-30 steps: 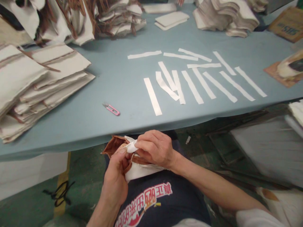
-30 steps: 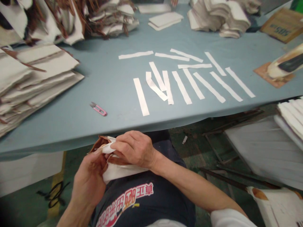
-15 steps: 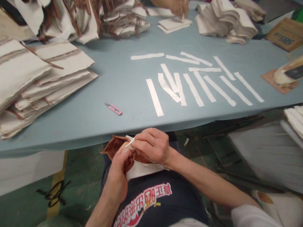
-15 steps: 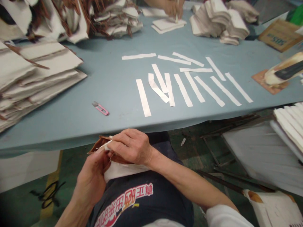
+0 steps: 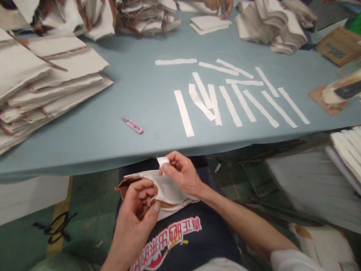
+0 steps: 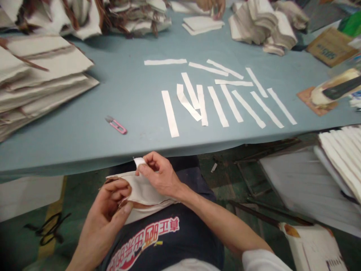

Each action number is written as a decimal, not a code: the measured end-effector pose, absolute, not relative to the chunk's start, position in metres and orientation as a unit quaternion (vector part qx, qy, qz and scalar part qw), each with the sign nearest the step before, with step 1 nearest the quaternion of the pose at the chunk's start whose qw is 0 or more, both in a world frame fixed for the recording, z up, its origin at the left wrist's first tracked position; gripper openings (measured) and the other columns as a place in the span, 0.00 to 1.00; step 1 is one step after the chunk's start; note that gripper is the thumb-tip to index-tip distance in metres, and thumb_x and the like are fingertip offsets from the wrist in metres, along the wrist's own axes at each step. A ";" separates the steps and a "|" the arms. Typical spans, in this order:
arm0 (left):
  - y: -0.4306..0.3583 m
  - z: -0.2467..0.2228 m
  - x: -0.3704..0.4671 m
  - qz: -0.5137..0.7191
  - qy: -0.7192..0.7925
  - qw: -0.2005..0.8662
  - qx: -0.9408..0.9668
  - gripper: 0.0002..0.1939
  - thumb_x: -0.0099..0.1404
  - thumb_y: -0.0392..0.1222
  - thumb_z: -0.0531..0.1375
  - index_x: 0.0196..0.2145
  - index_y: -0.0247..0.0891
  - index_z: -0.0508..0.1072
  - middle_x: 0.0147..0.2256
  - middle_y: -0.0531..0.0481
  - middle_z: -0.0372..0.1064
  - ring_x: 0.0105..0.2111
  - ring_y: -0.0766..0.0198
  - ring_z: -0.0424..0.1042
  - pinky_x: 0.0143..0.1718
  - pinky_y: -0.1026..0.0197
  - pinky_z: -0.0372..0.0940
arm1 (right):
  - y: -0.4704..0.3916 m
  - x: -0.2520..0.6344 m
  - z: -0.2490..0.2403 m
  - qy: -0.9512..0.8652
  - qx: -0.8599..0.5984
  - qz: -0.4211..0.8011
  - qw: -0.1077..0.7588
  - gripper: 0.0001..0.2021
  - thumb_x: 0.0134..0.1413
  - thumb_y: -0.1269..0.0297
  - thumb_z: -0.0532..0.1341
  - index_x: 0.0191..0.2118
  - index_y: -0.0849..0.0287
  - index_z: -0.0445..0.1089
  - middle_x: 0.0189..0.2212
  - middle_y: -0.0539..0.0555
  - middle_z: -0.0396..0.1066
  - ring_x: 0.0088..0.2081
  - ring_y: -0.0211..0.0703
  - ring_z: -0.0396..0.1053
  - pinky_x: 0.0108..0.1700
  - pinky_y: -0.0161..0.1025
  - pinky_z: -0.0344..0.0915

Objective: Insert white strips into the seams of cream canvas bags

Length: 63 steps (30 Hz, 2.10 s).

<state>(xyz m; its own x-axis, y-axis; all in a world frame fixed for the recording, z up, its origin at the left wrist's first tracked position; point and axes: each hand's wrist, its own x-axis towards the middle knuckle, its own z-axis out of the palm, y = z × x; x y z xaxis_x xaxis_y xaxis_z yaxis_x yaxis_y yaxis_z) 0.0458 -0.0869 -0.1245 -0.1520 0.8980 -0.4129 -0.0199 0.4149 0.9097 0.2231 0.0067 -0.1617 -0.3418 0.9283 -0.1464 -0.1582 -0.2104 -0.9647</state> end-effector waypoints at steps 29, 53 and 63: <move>-0.046 -0.095 0.058 0.484 0.619 0.539 0.302 0.18 0.67 0.59 0.72 0.35 0.40 0.85 0.30 0.48 0.78 0.28 0.57 0.72 0.25 0.62 0.64 | 0.002 0.237 -0.055 -0.623 -0.474 0.562 0.266 0.11 0.70 0.55 0.67 0.37 0.55 0.74 0.28 0.45 0.73 0.27 0.34 0.64 0.32 0.35 0.57; -0.044 -0.100 0.063 0.487 0.624 0.528 0.307 0.19 0.69 0.61 0.70 0.37 0.40 0.86 0.32 0.48 0.81 0.31 0.56 0.73 0.28 0.61 0.64 | 0.001 0.238 -0.050 -0.562 -0.477 0.572 0.358 0.12 0.66 0.56 0.66 0.33 0.55 0.70 0.26 0.45 0.69 0.27 0.34 0.61 0.30 0.35 0.58; -0.046 -0.102 0.062 0.493 0.624 0.528 0.298 0.19 0.68 0.60 0.71 0.36 0.40 0.86 0.32 0.48 0.80 0.29 0.58 0.69 0.26 0.60 0.61 | -0.001 0.224 -0.064 -0.622 -0.535 0.456 0.345 0.10 0.65 0.59 0.63 0.32 0.53 0.68 0.25 0.44 0.66 0.28 0.38 0.62 0.36 0.39 0.61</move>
<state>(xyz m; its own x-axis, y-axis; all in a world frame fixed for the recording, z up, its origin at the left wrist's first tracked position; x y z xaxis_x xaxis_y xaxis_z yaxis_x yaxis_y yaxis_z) 0.0624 -0.0460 -0.1017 -0.2636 0.8928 -0.3653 -0.1488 0.3365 0.9299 0.2243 -0.0013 -0.0638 -0.1900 0.9800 -0.0593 0.3513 0.0114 -0.9362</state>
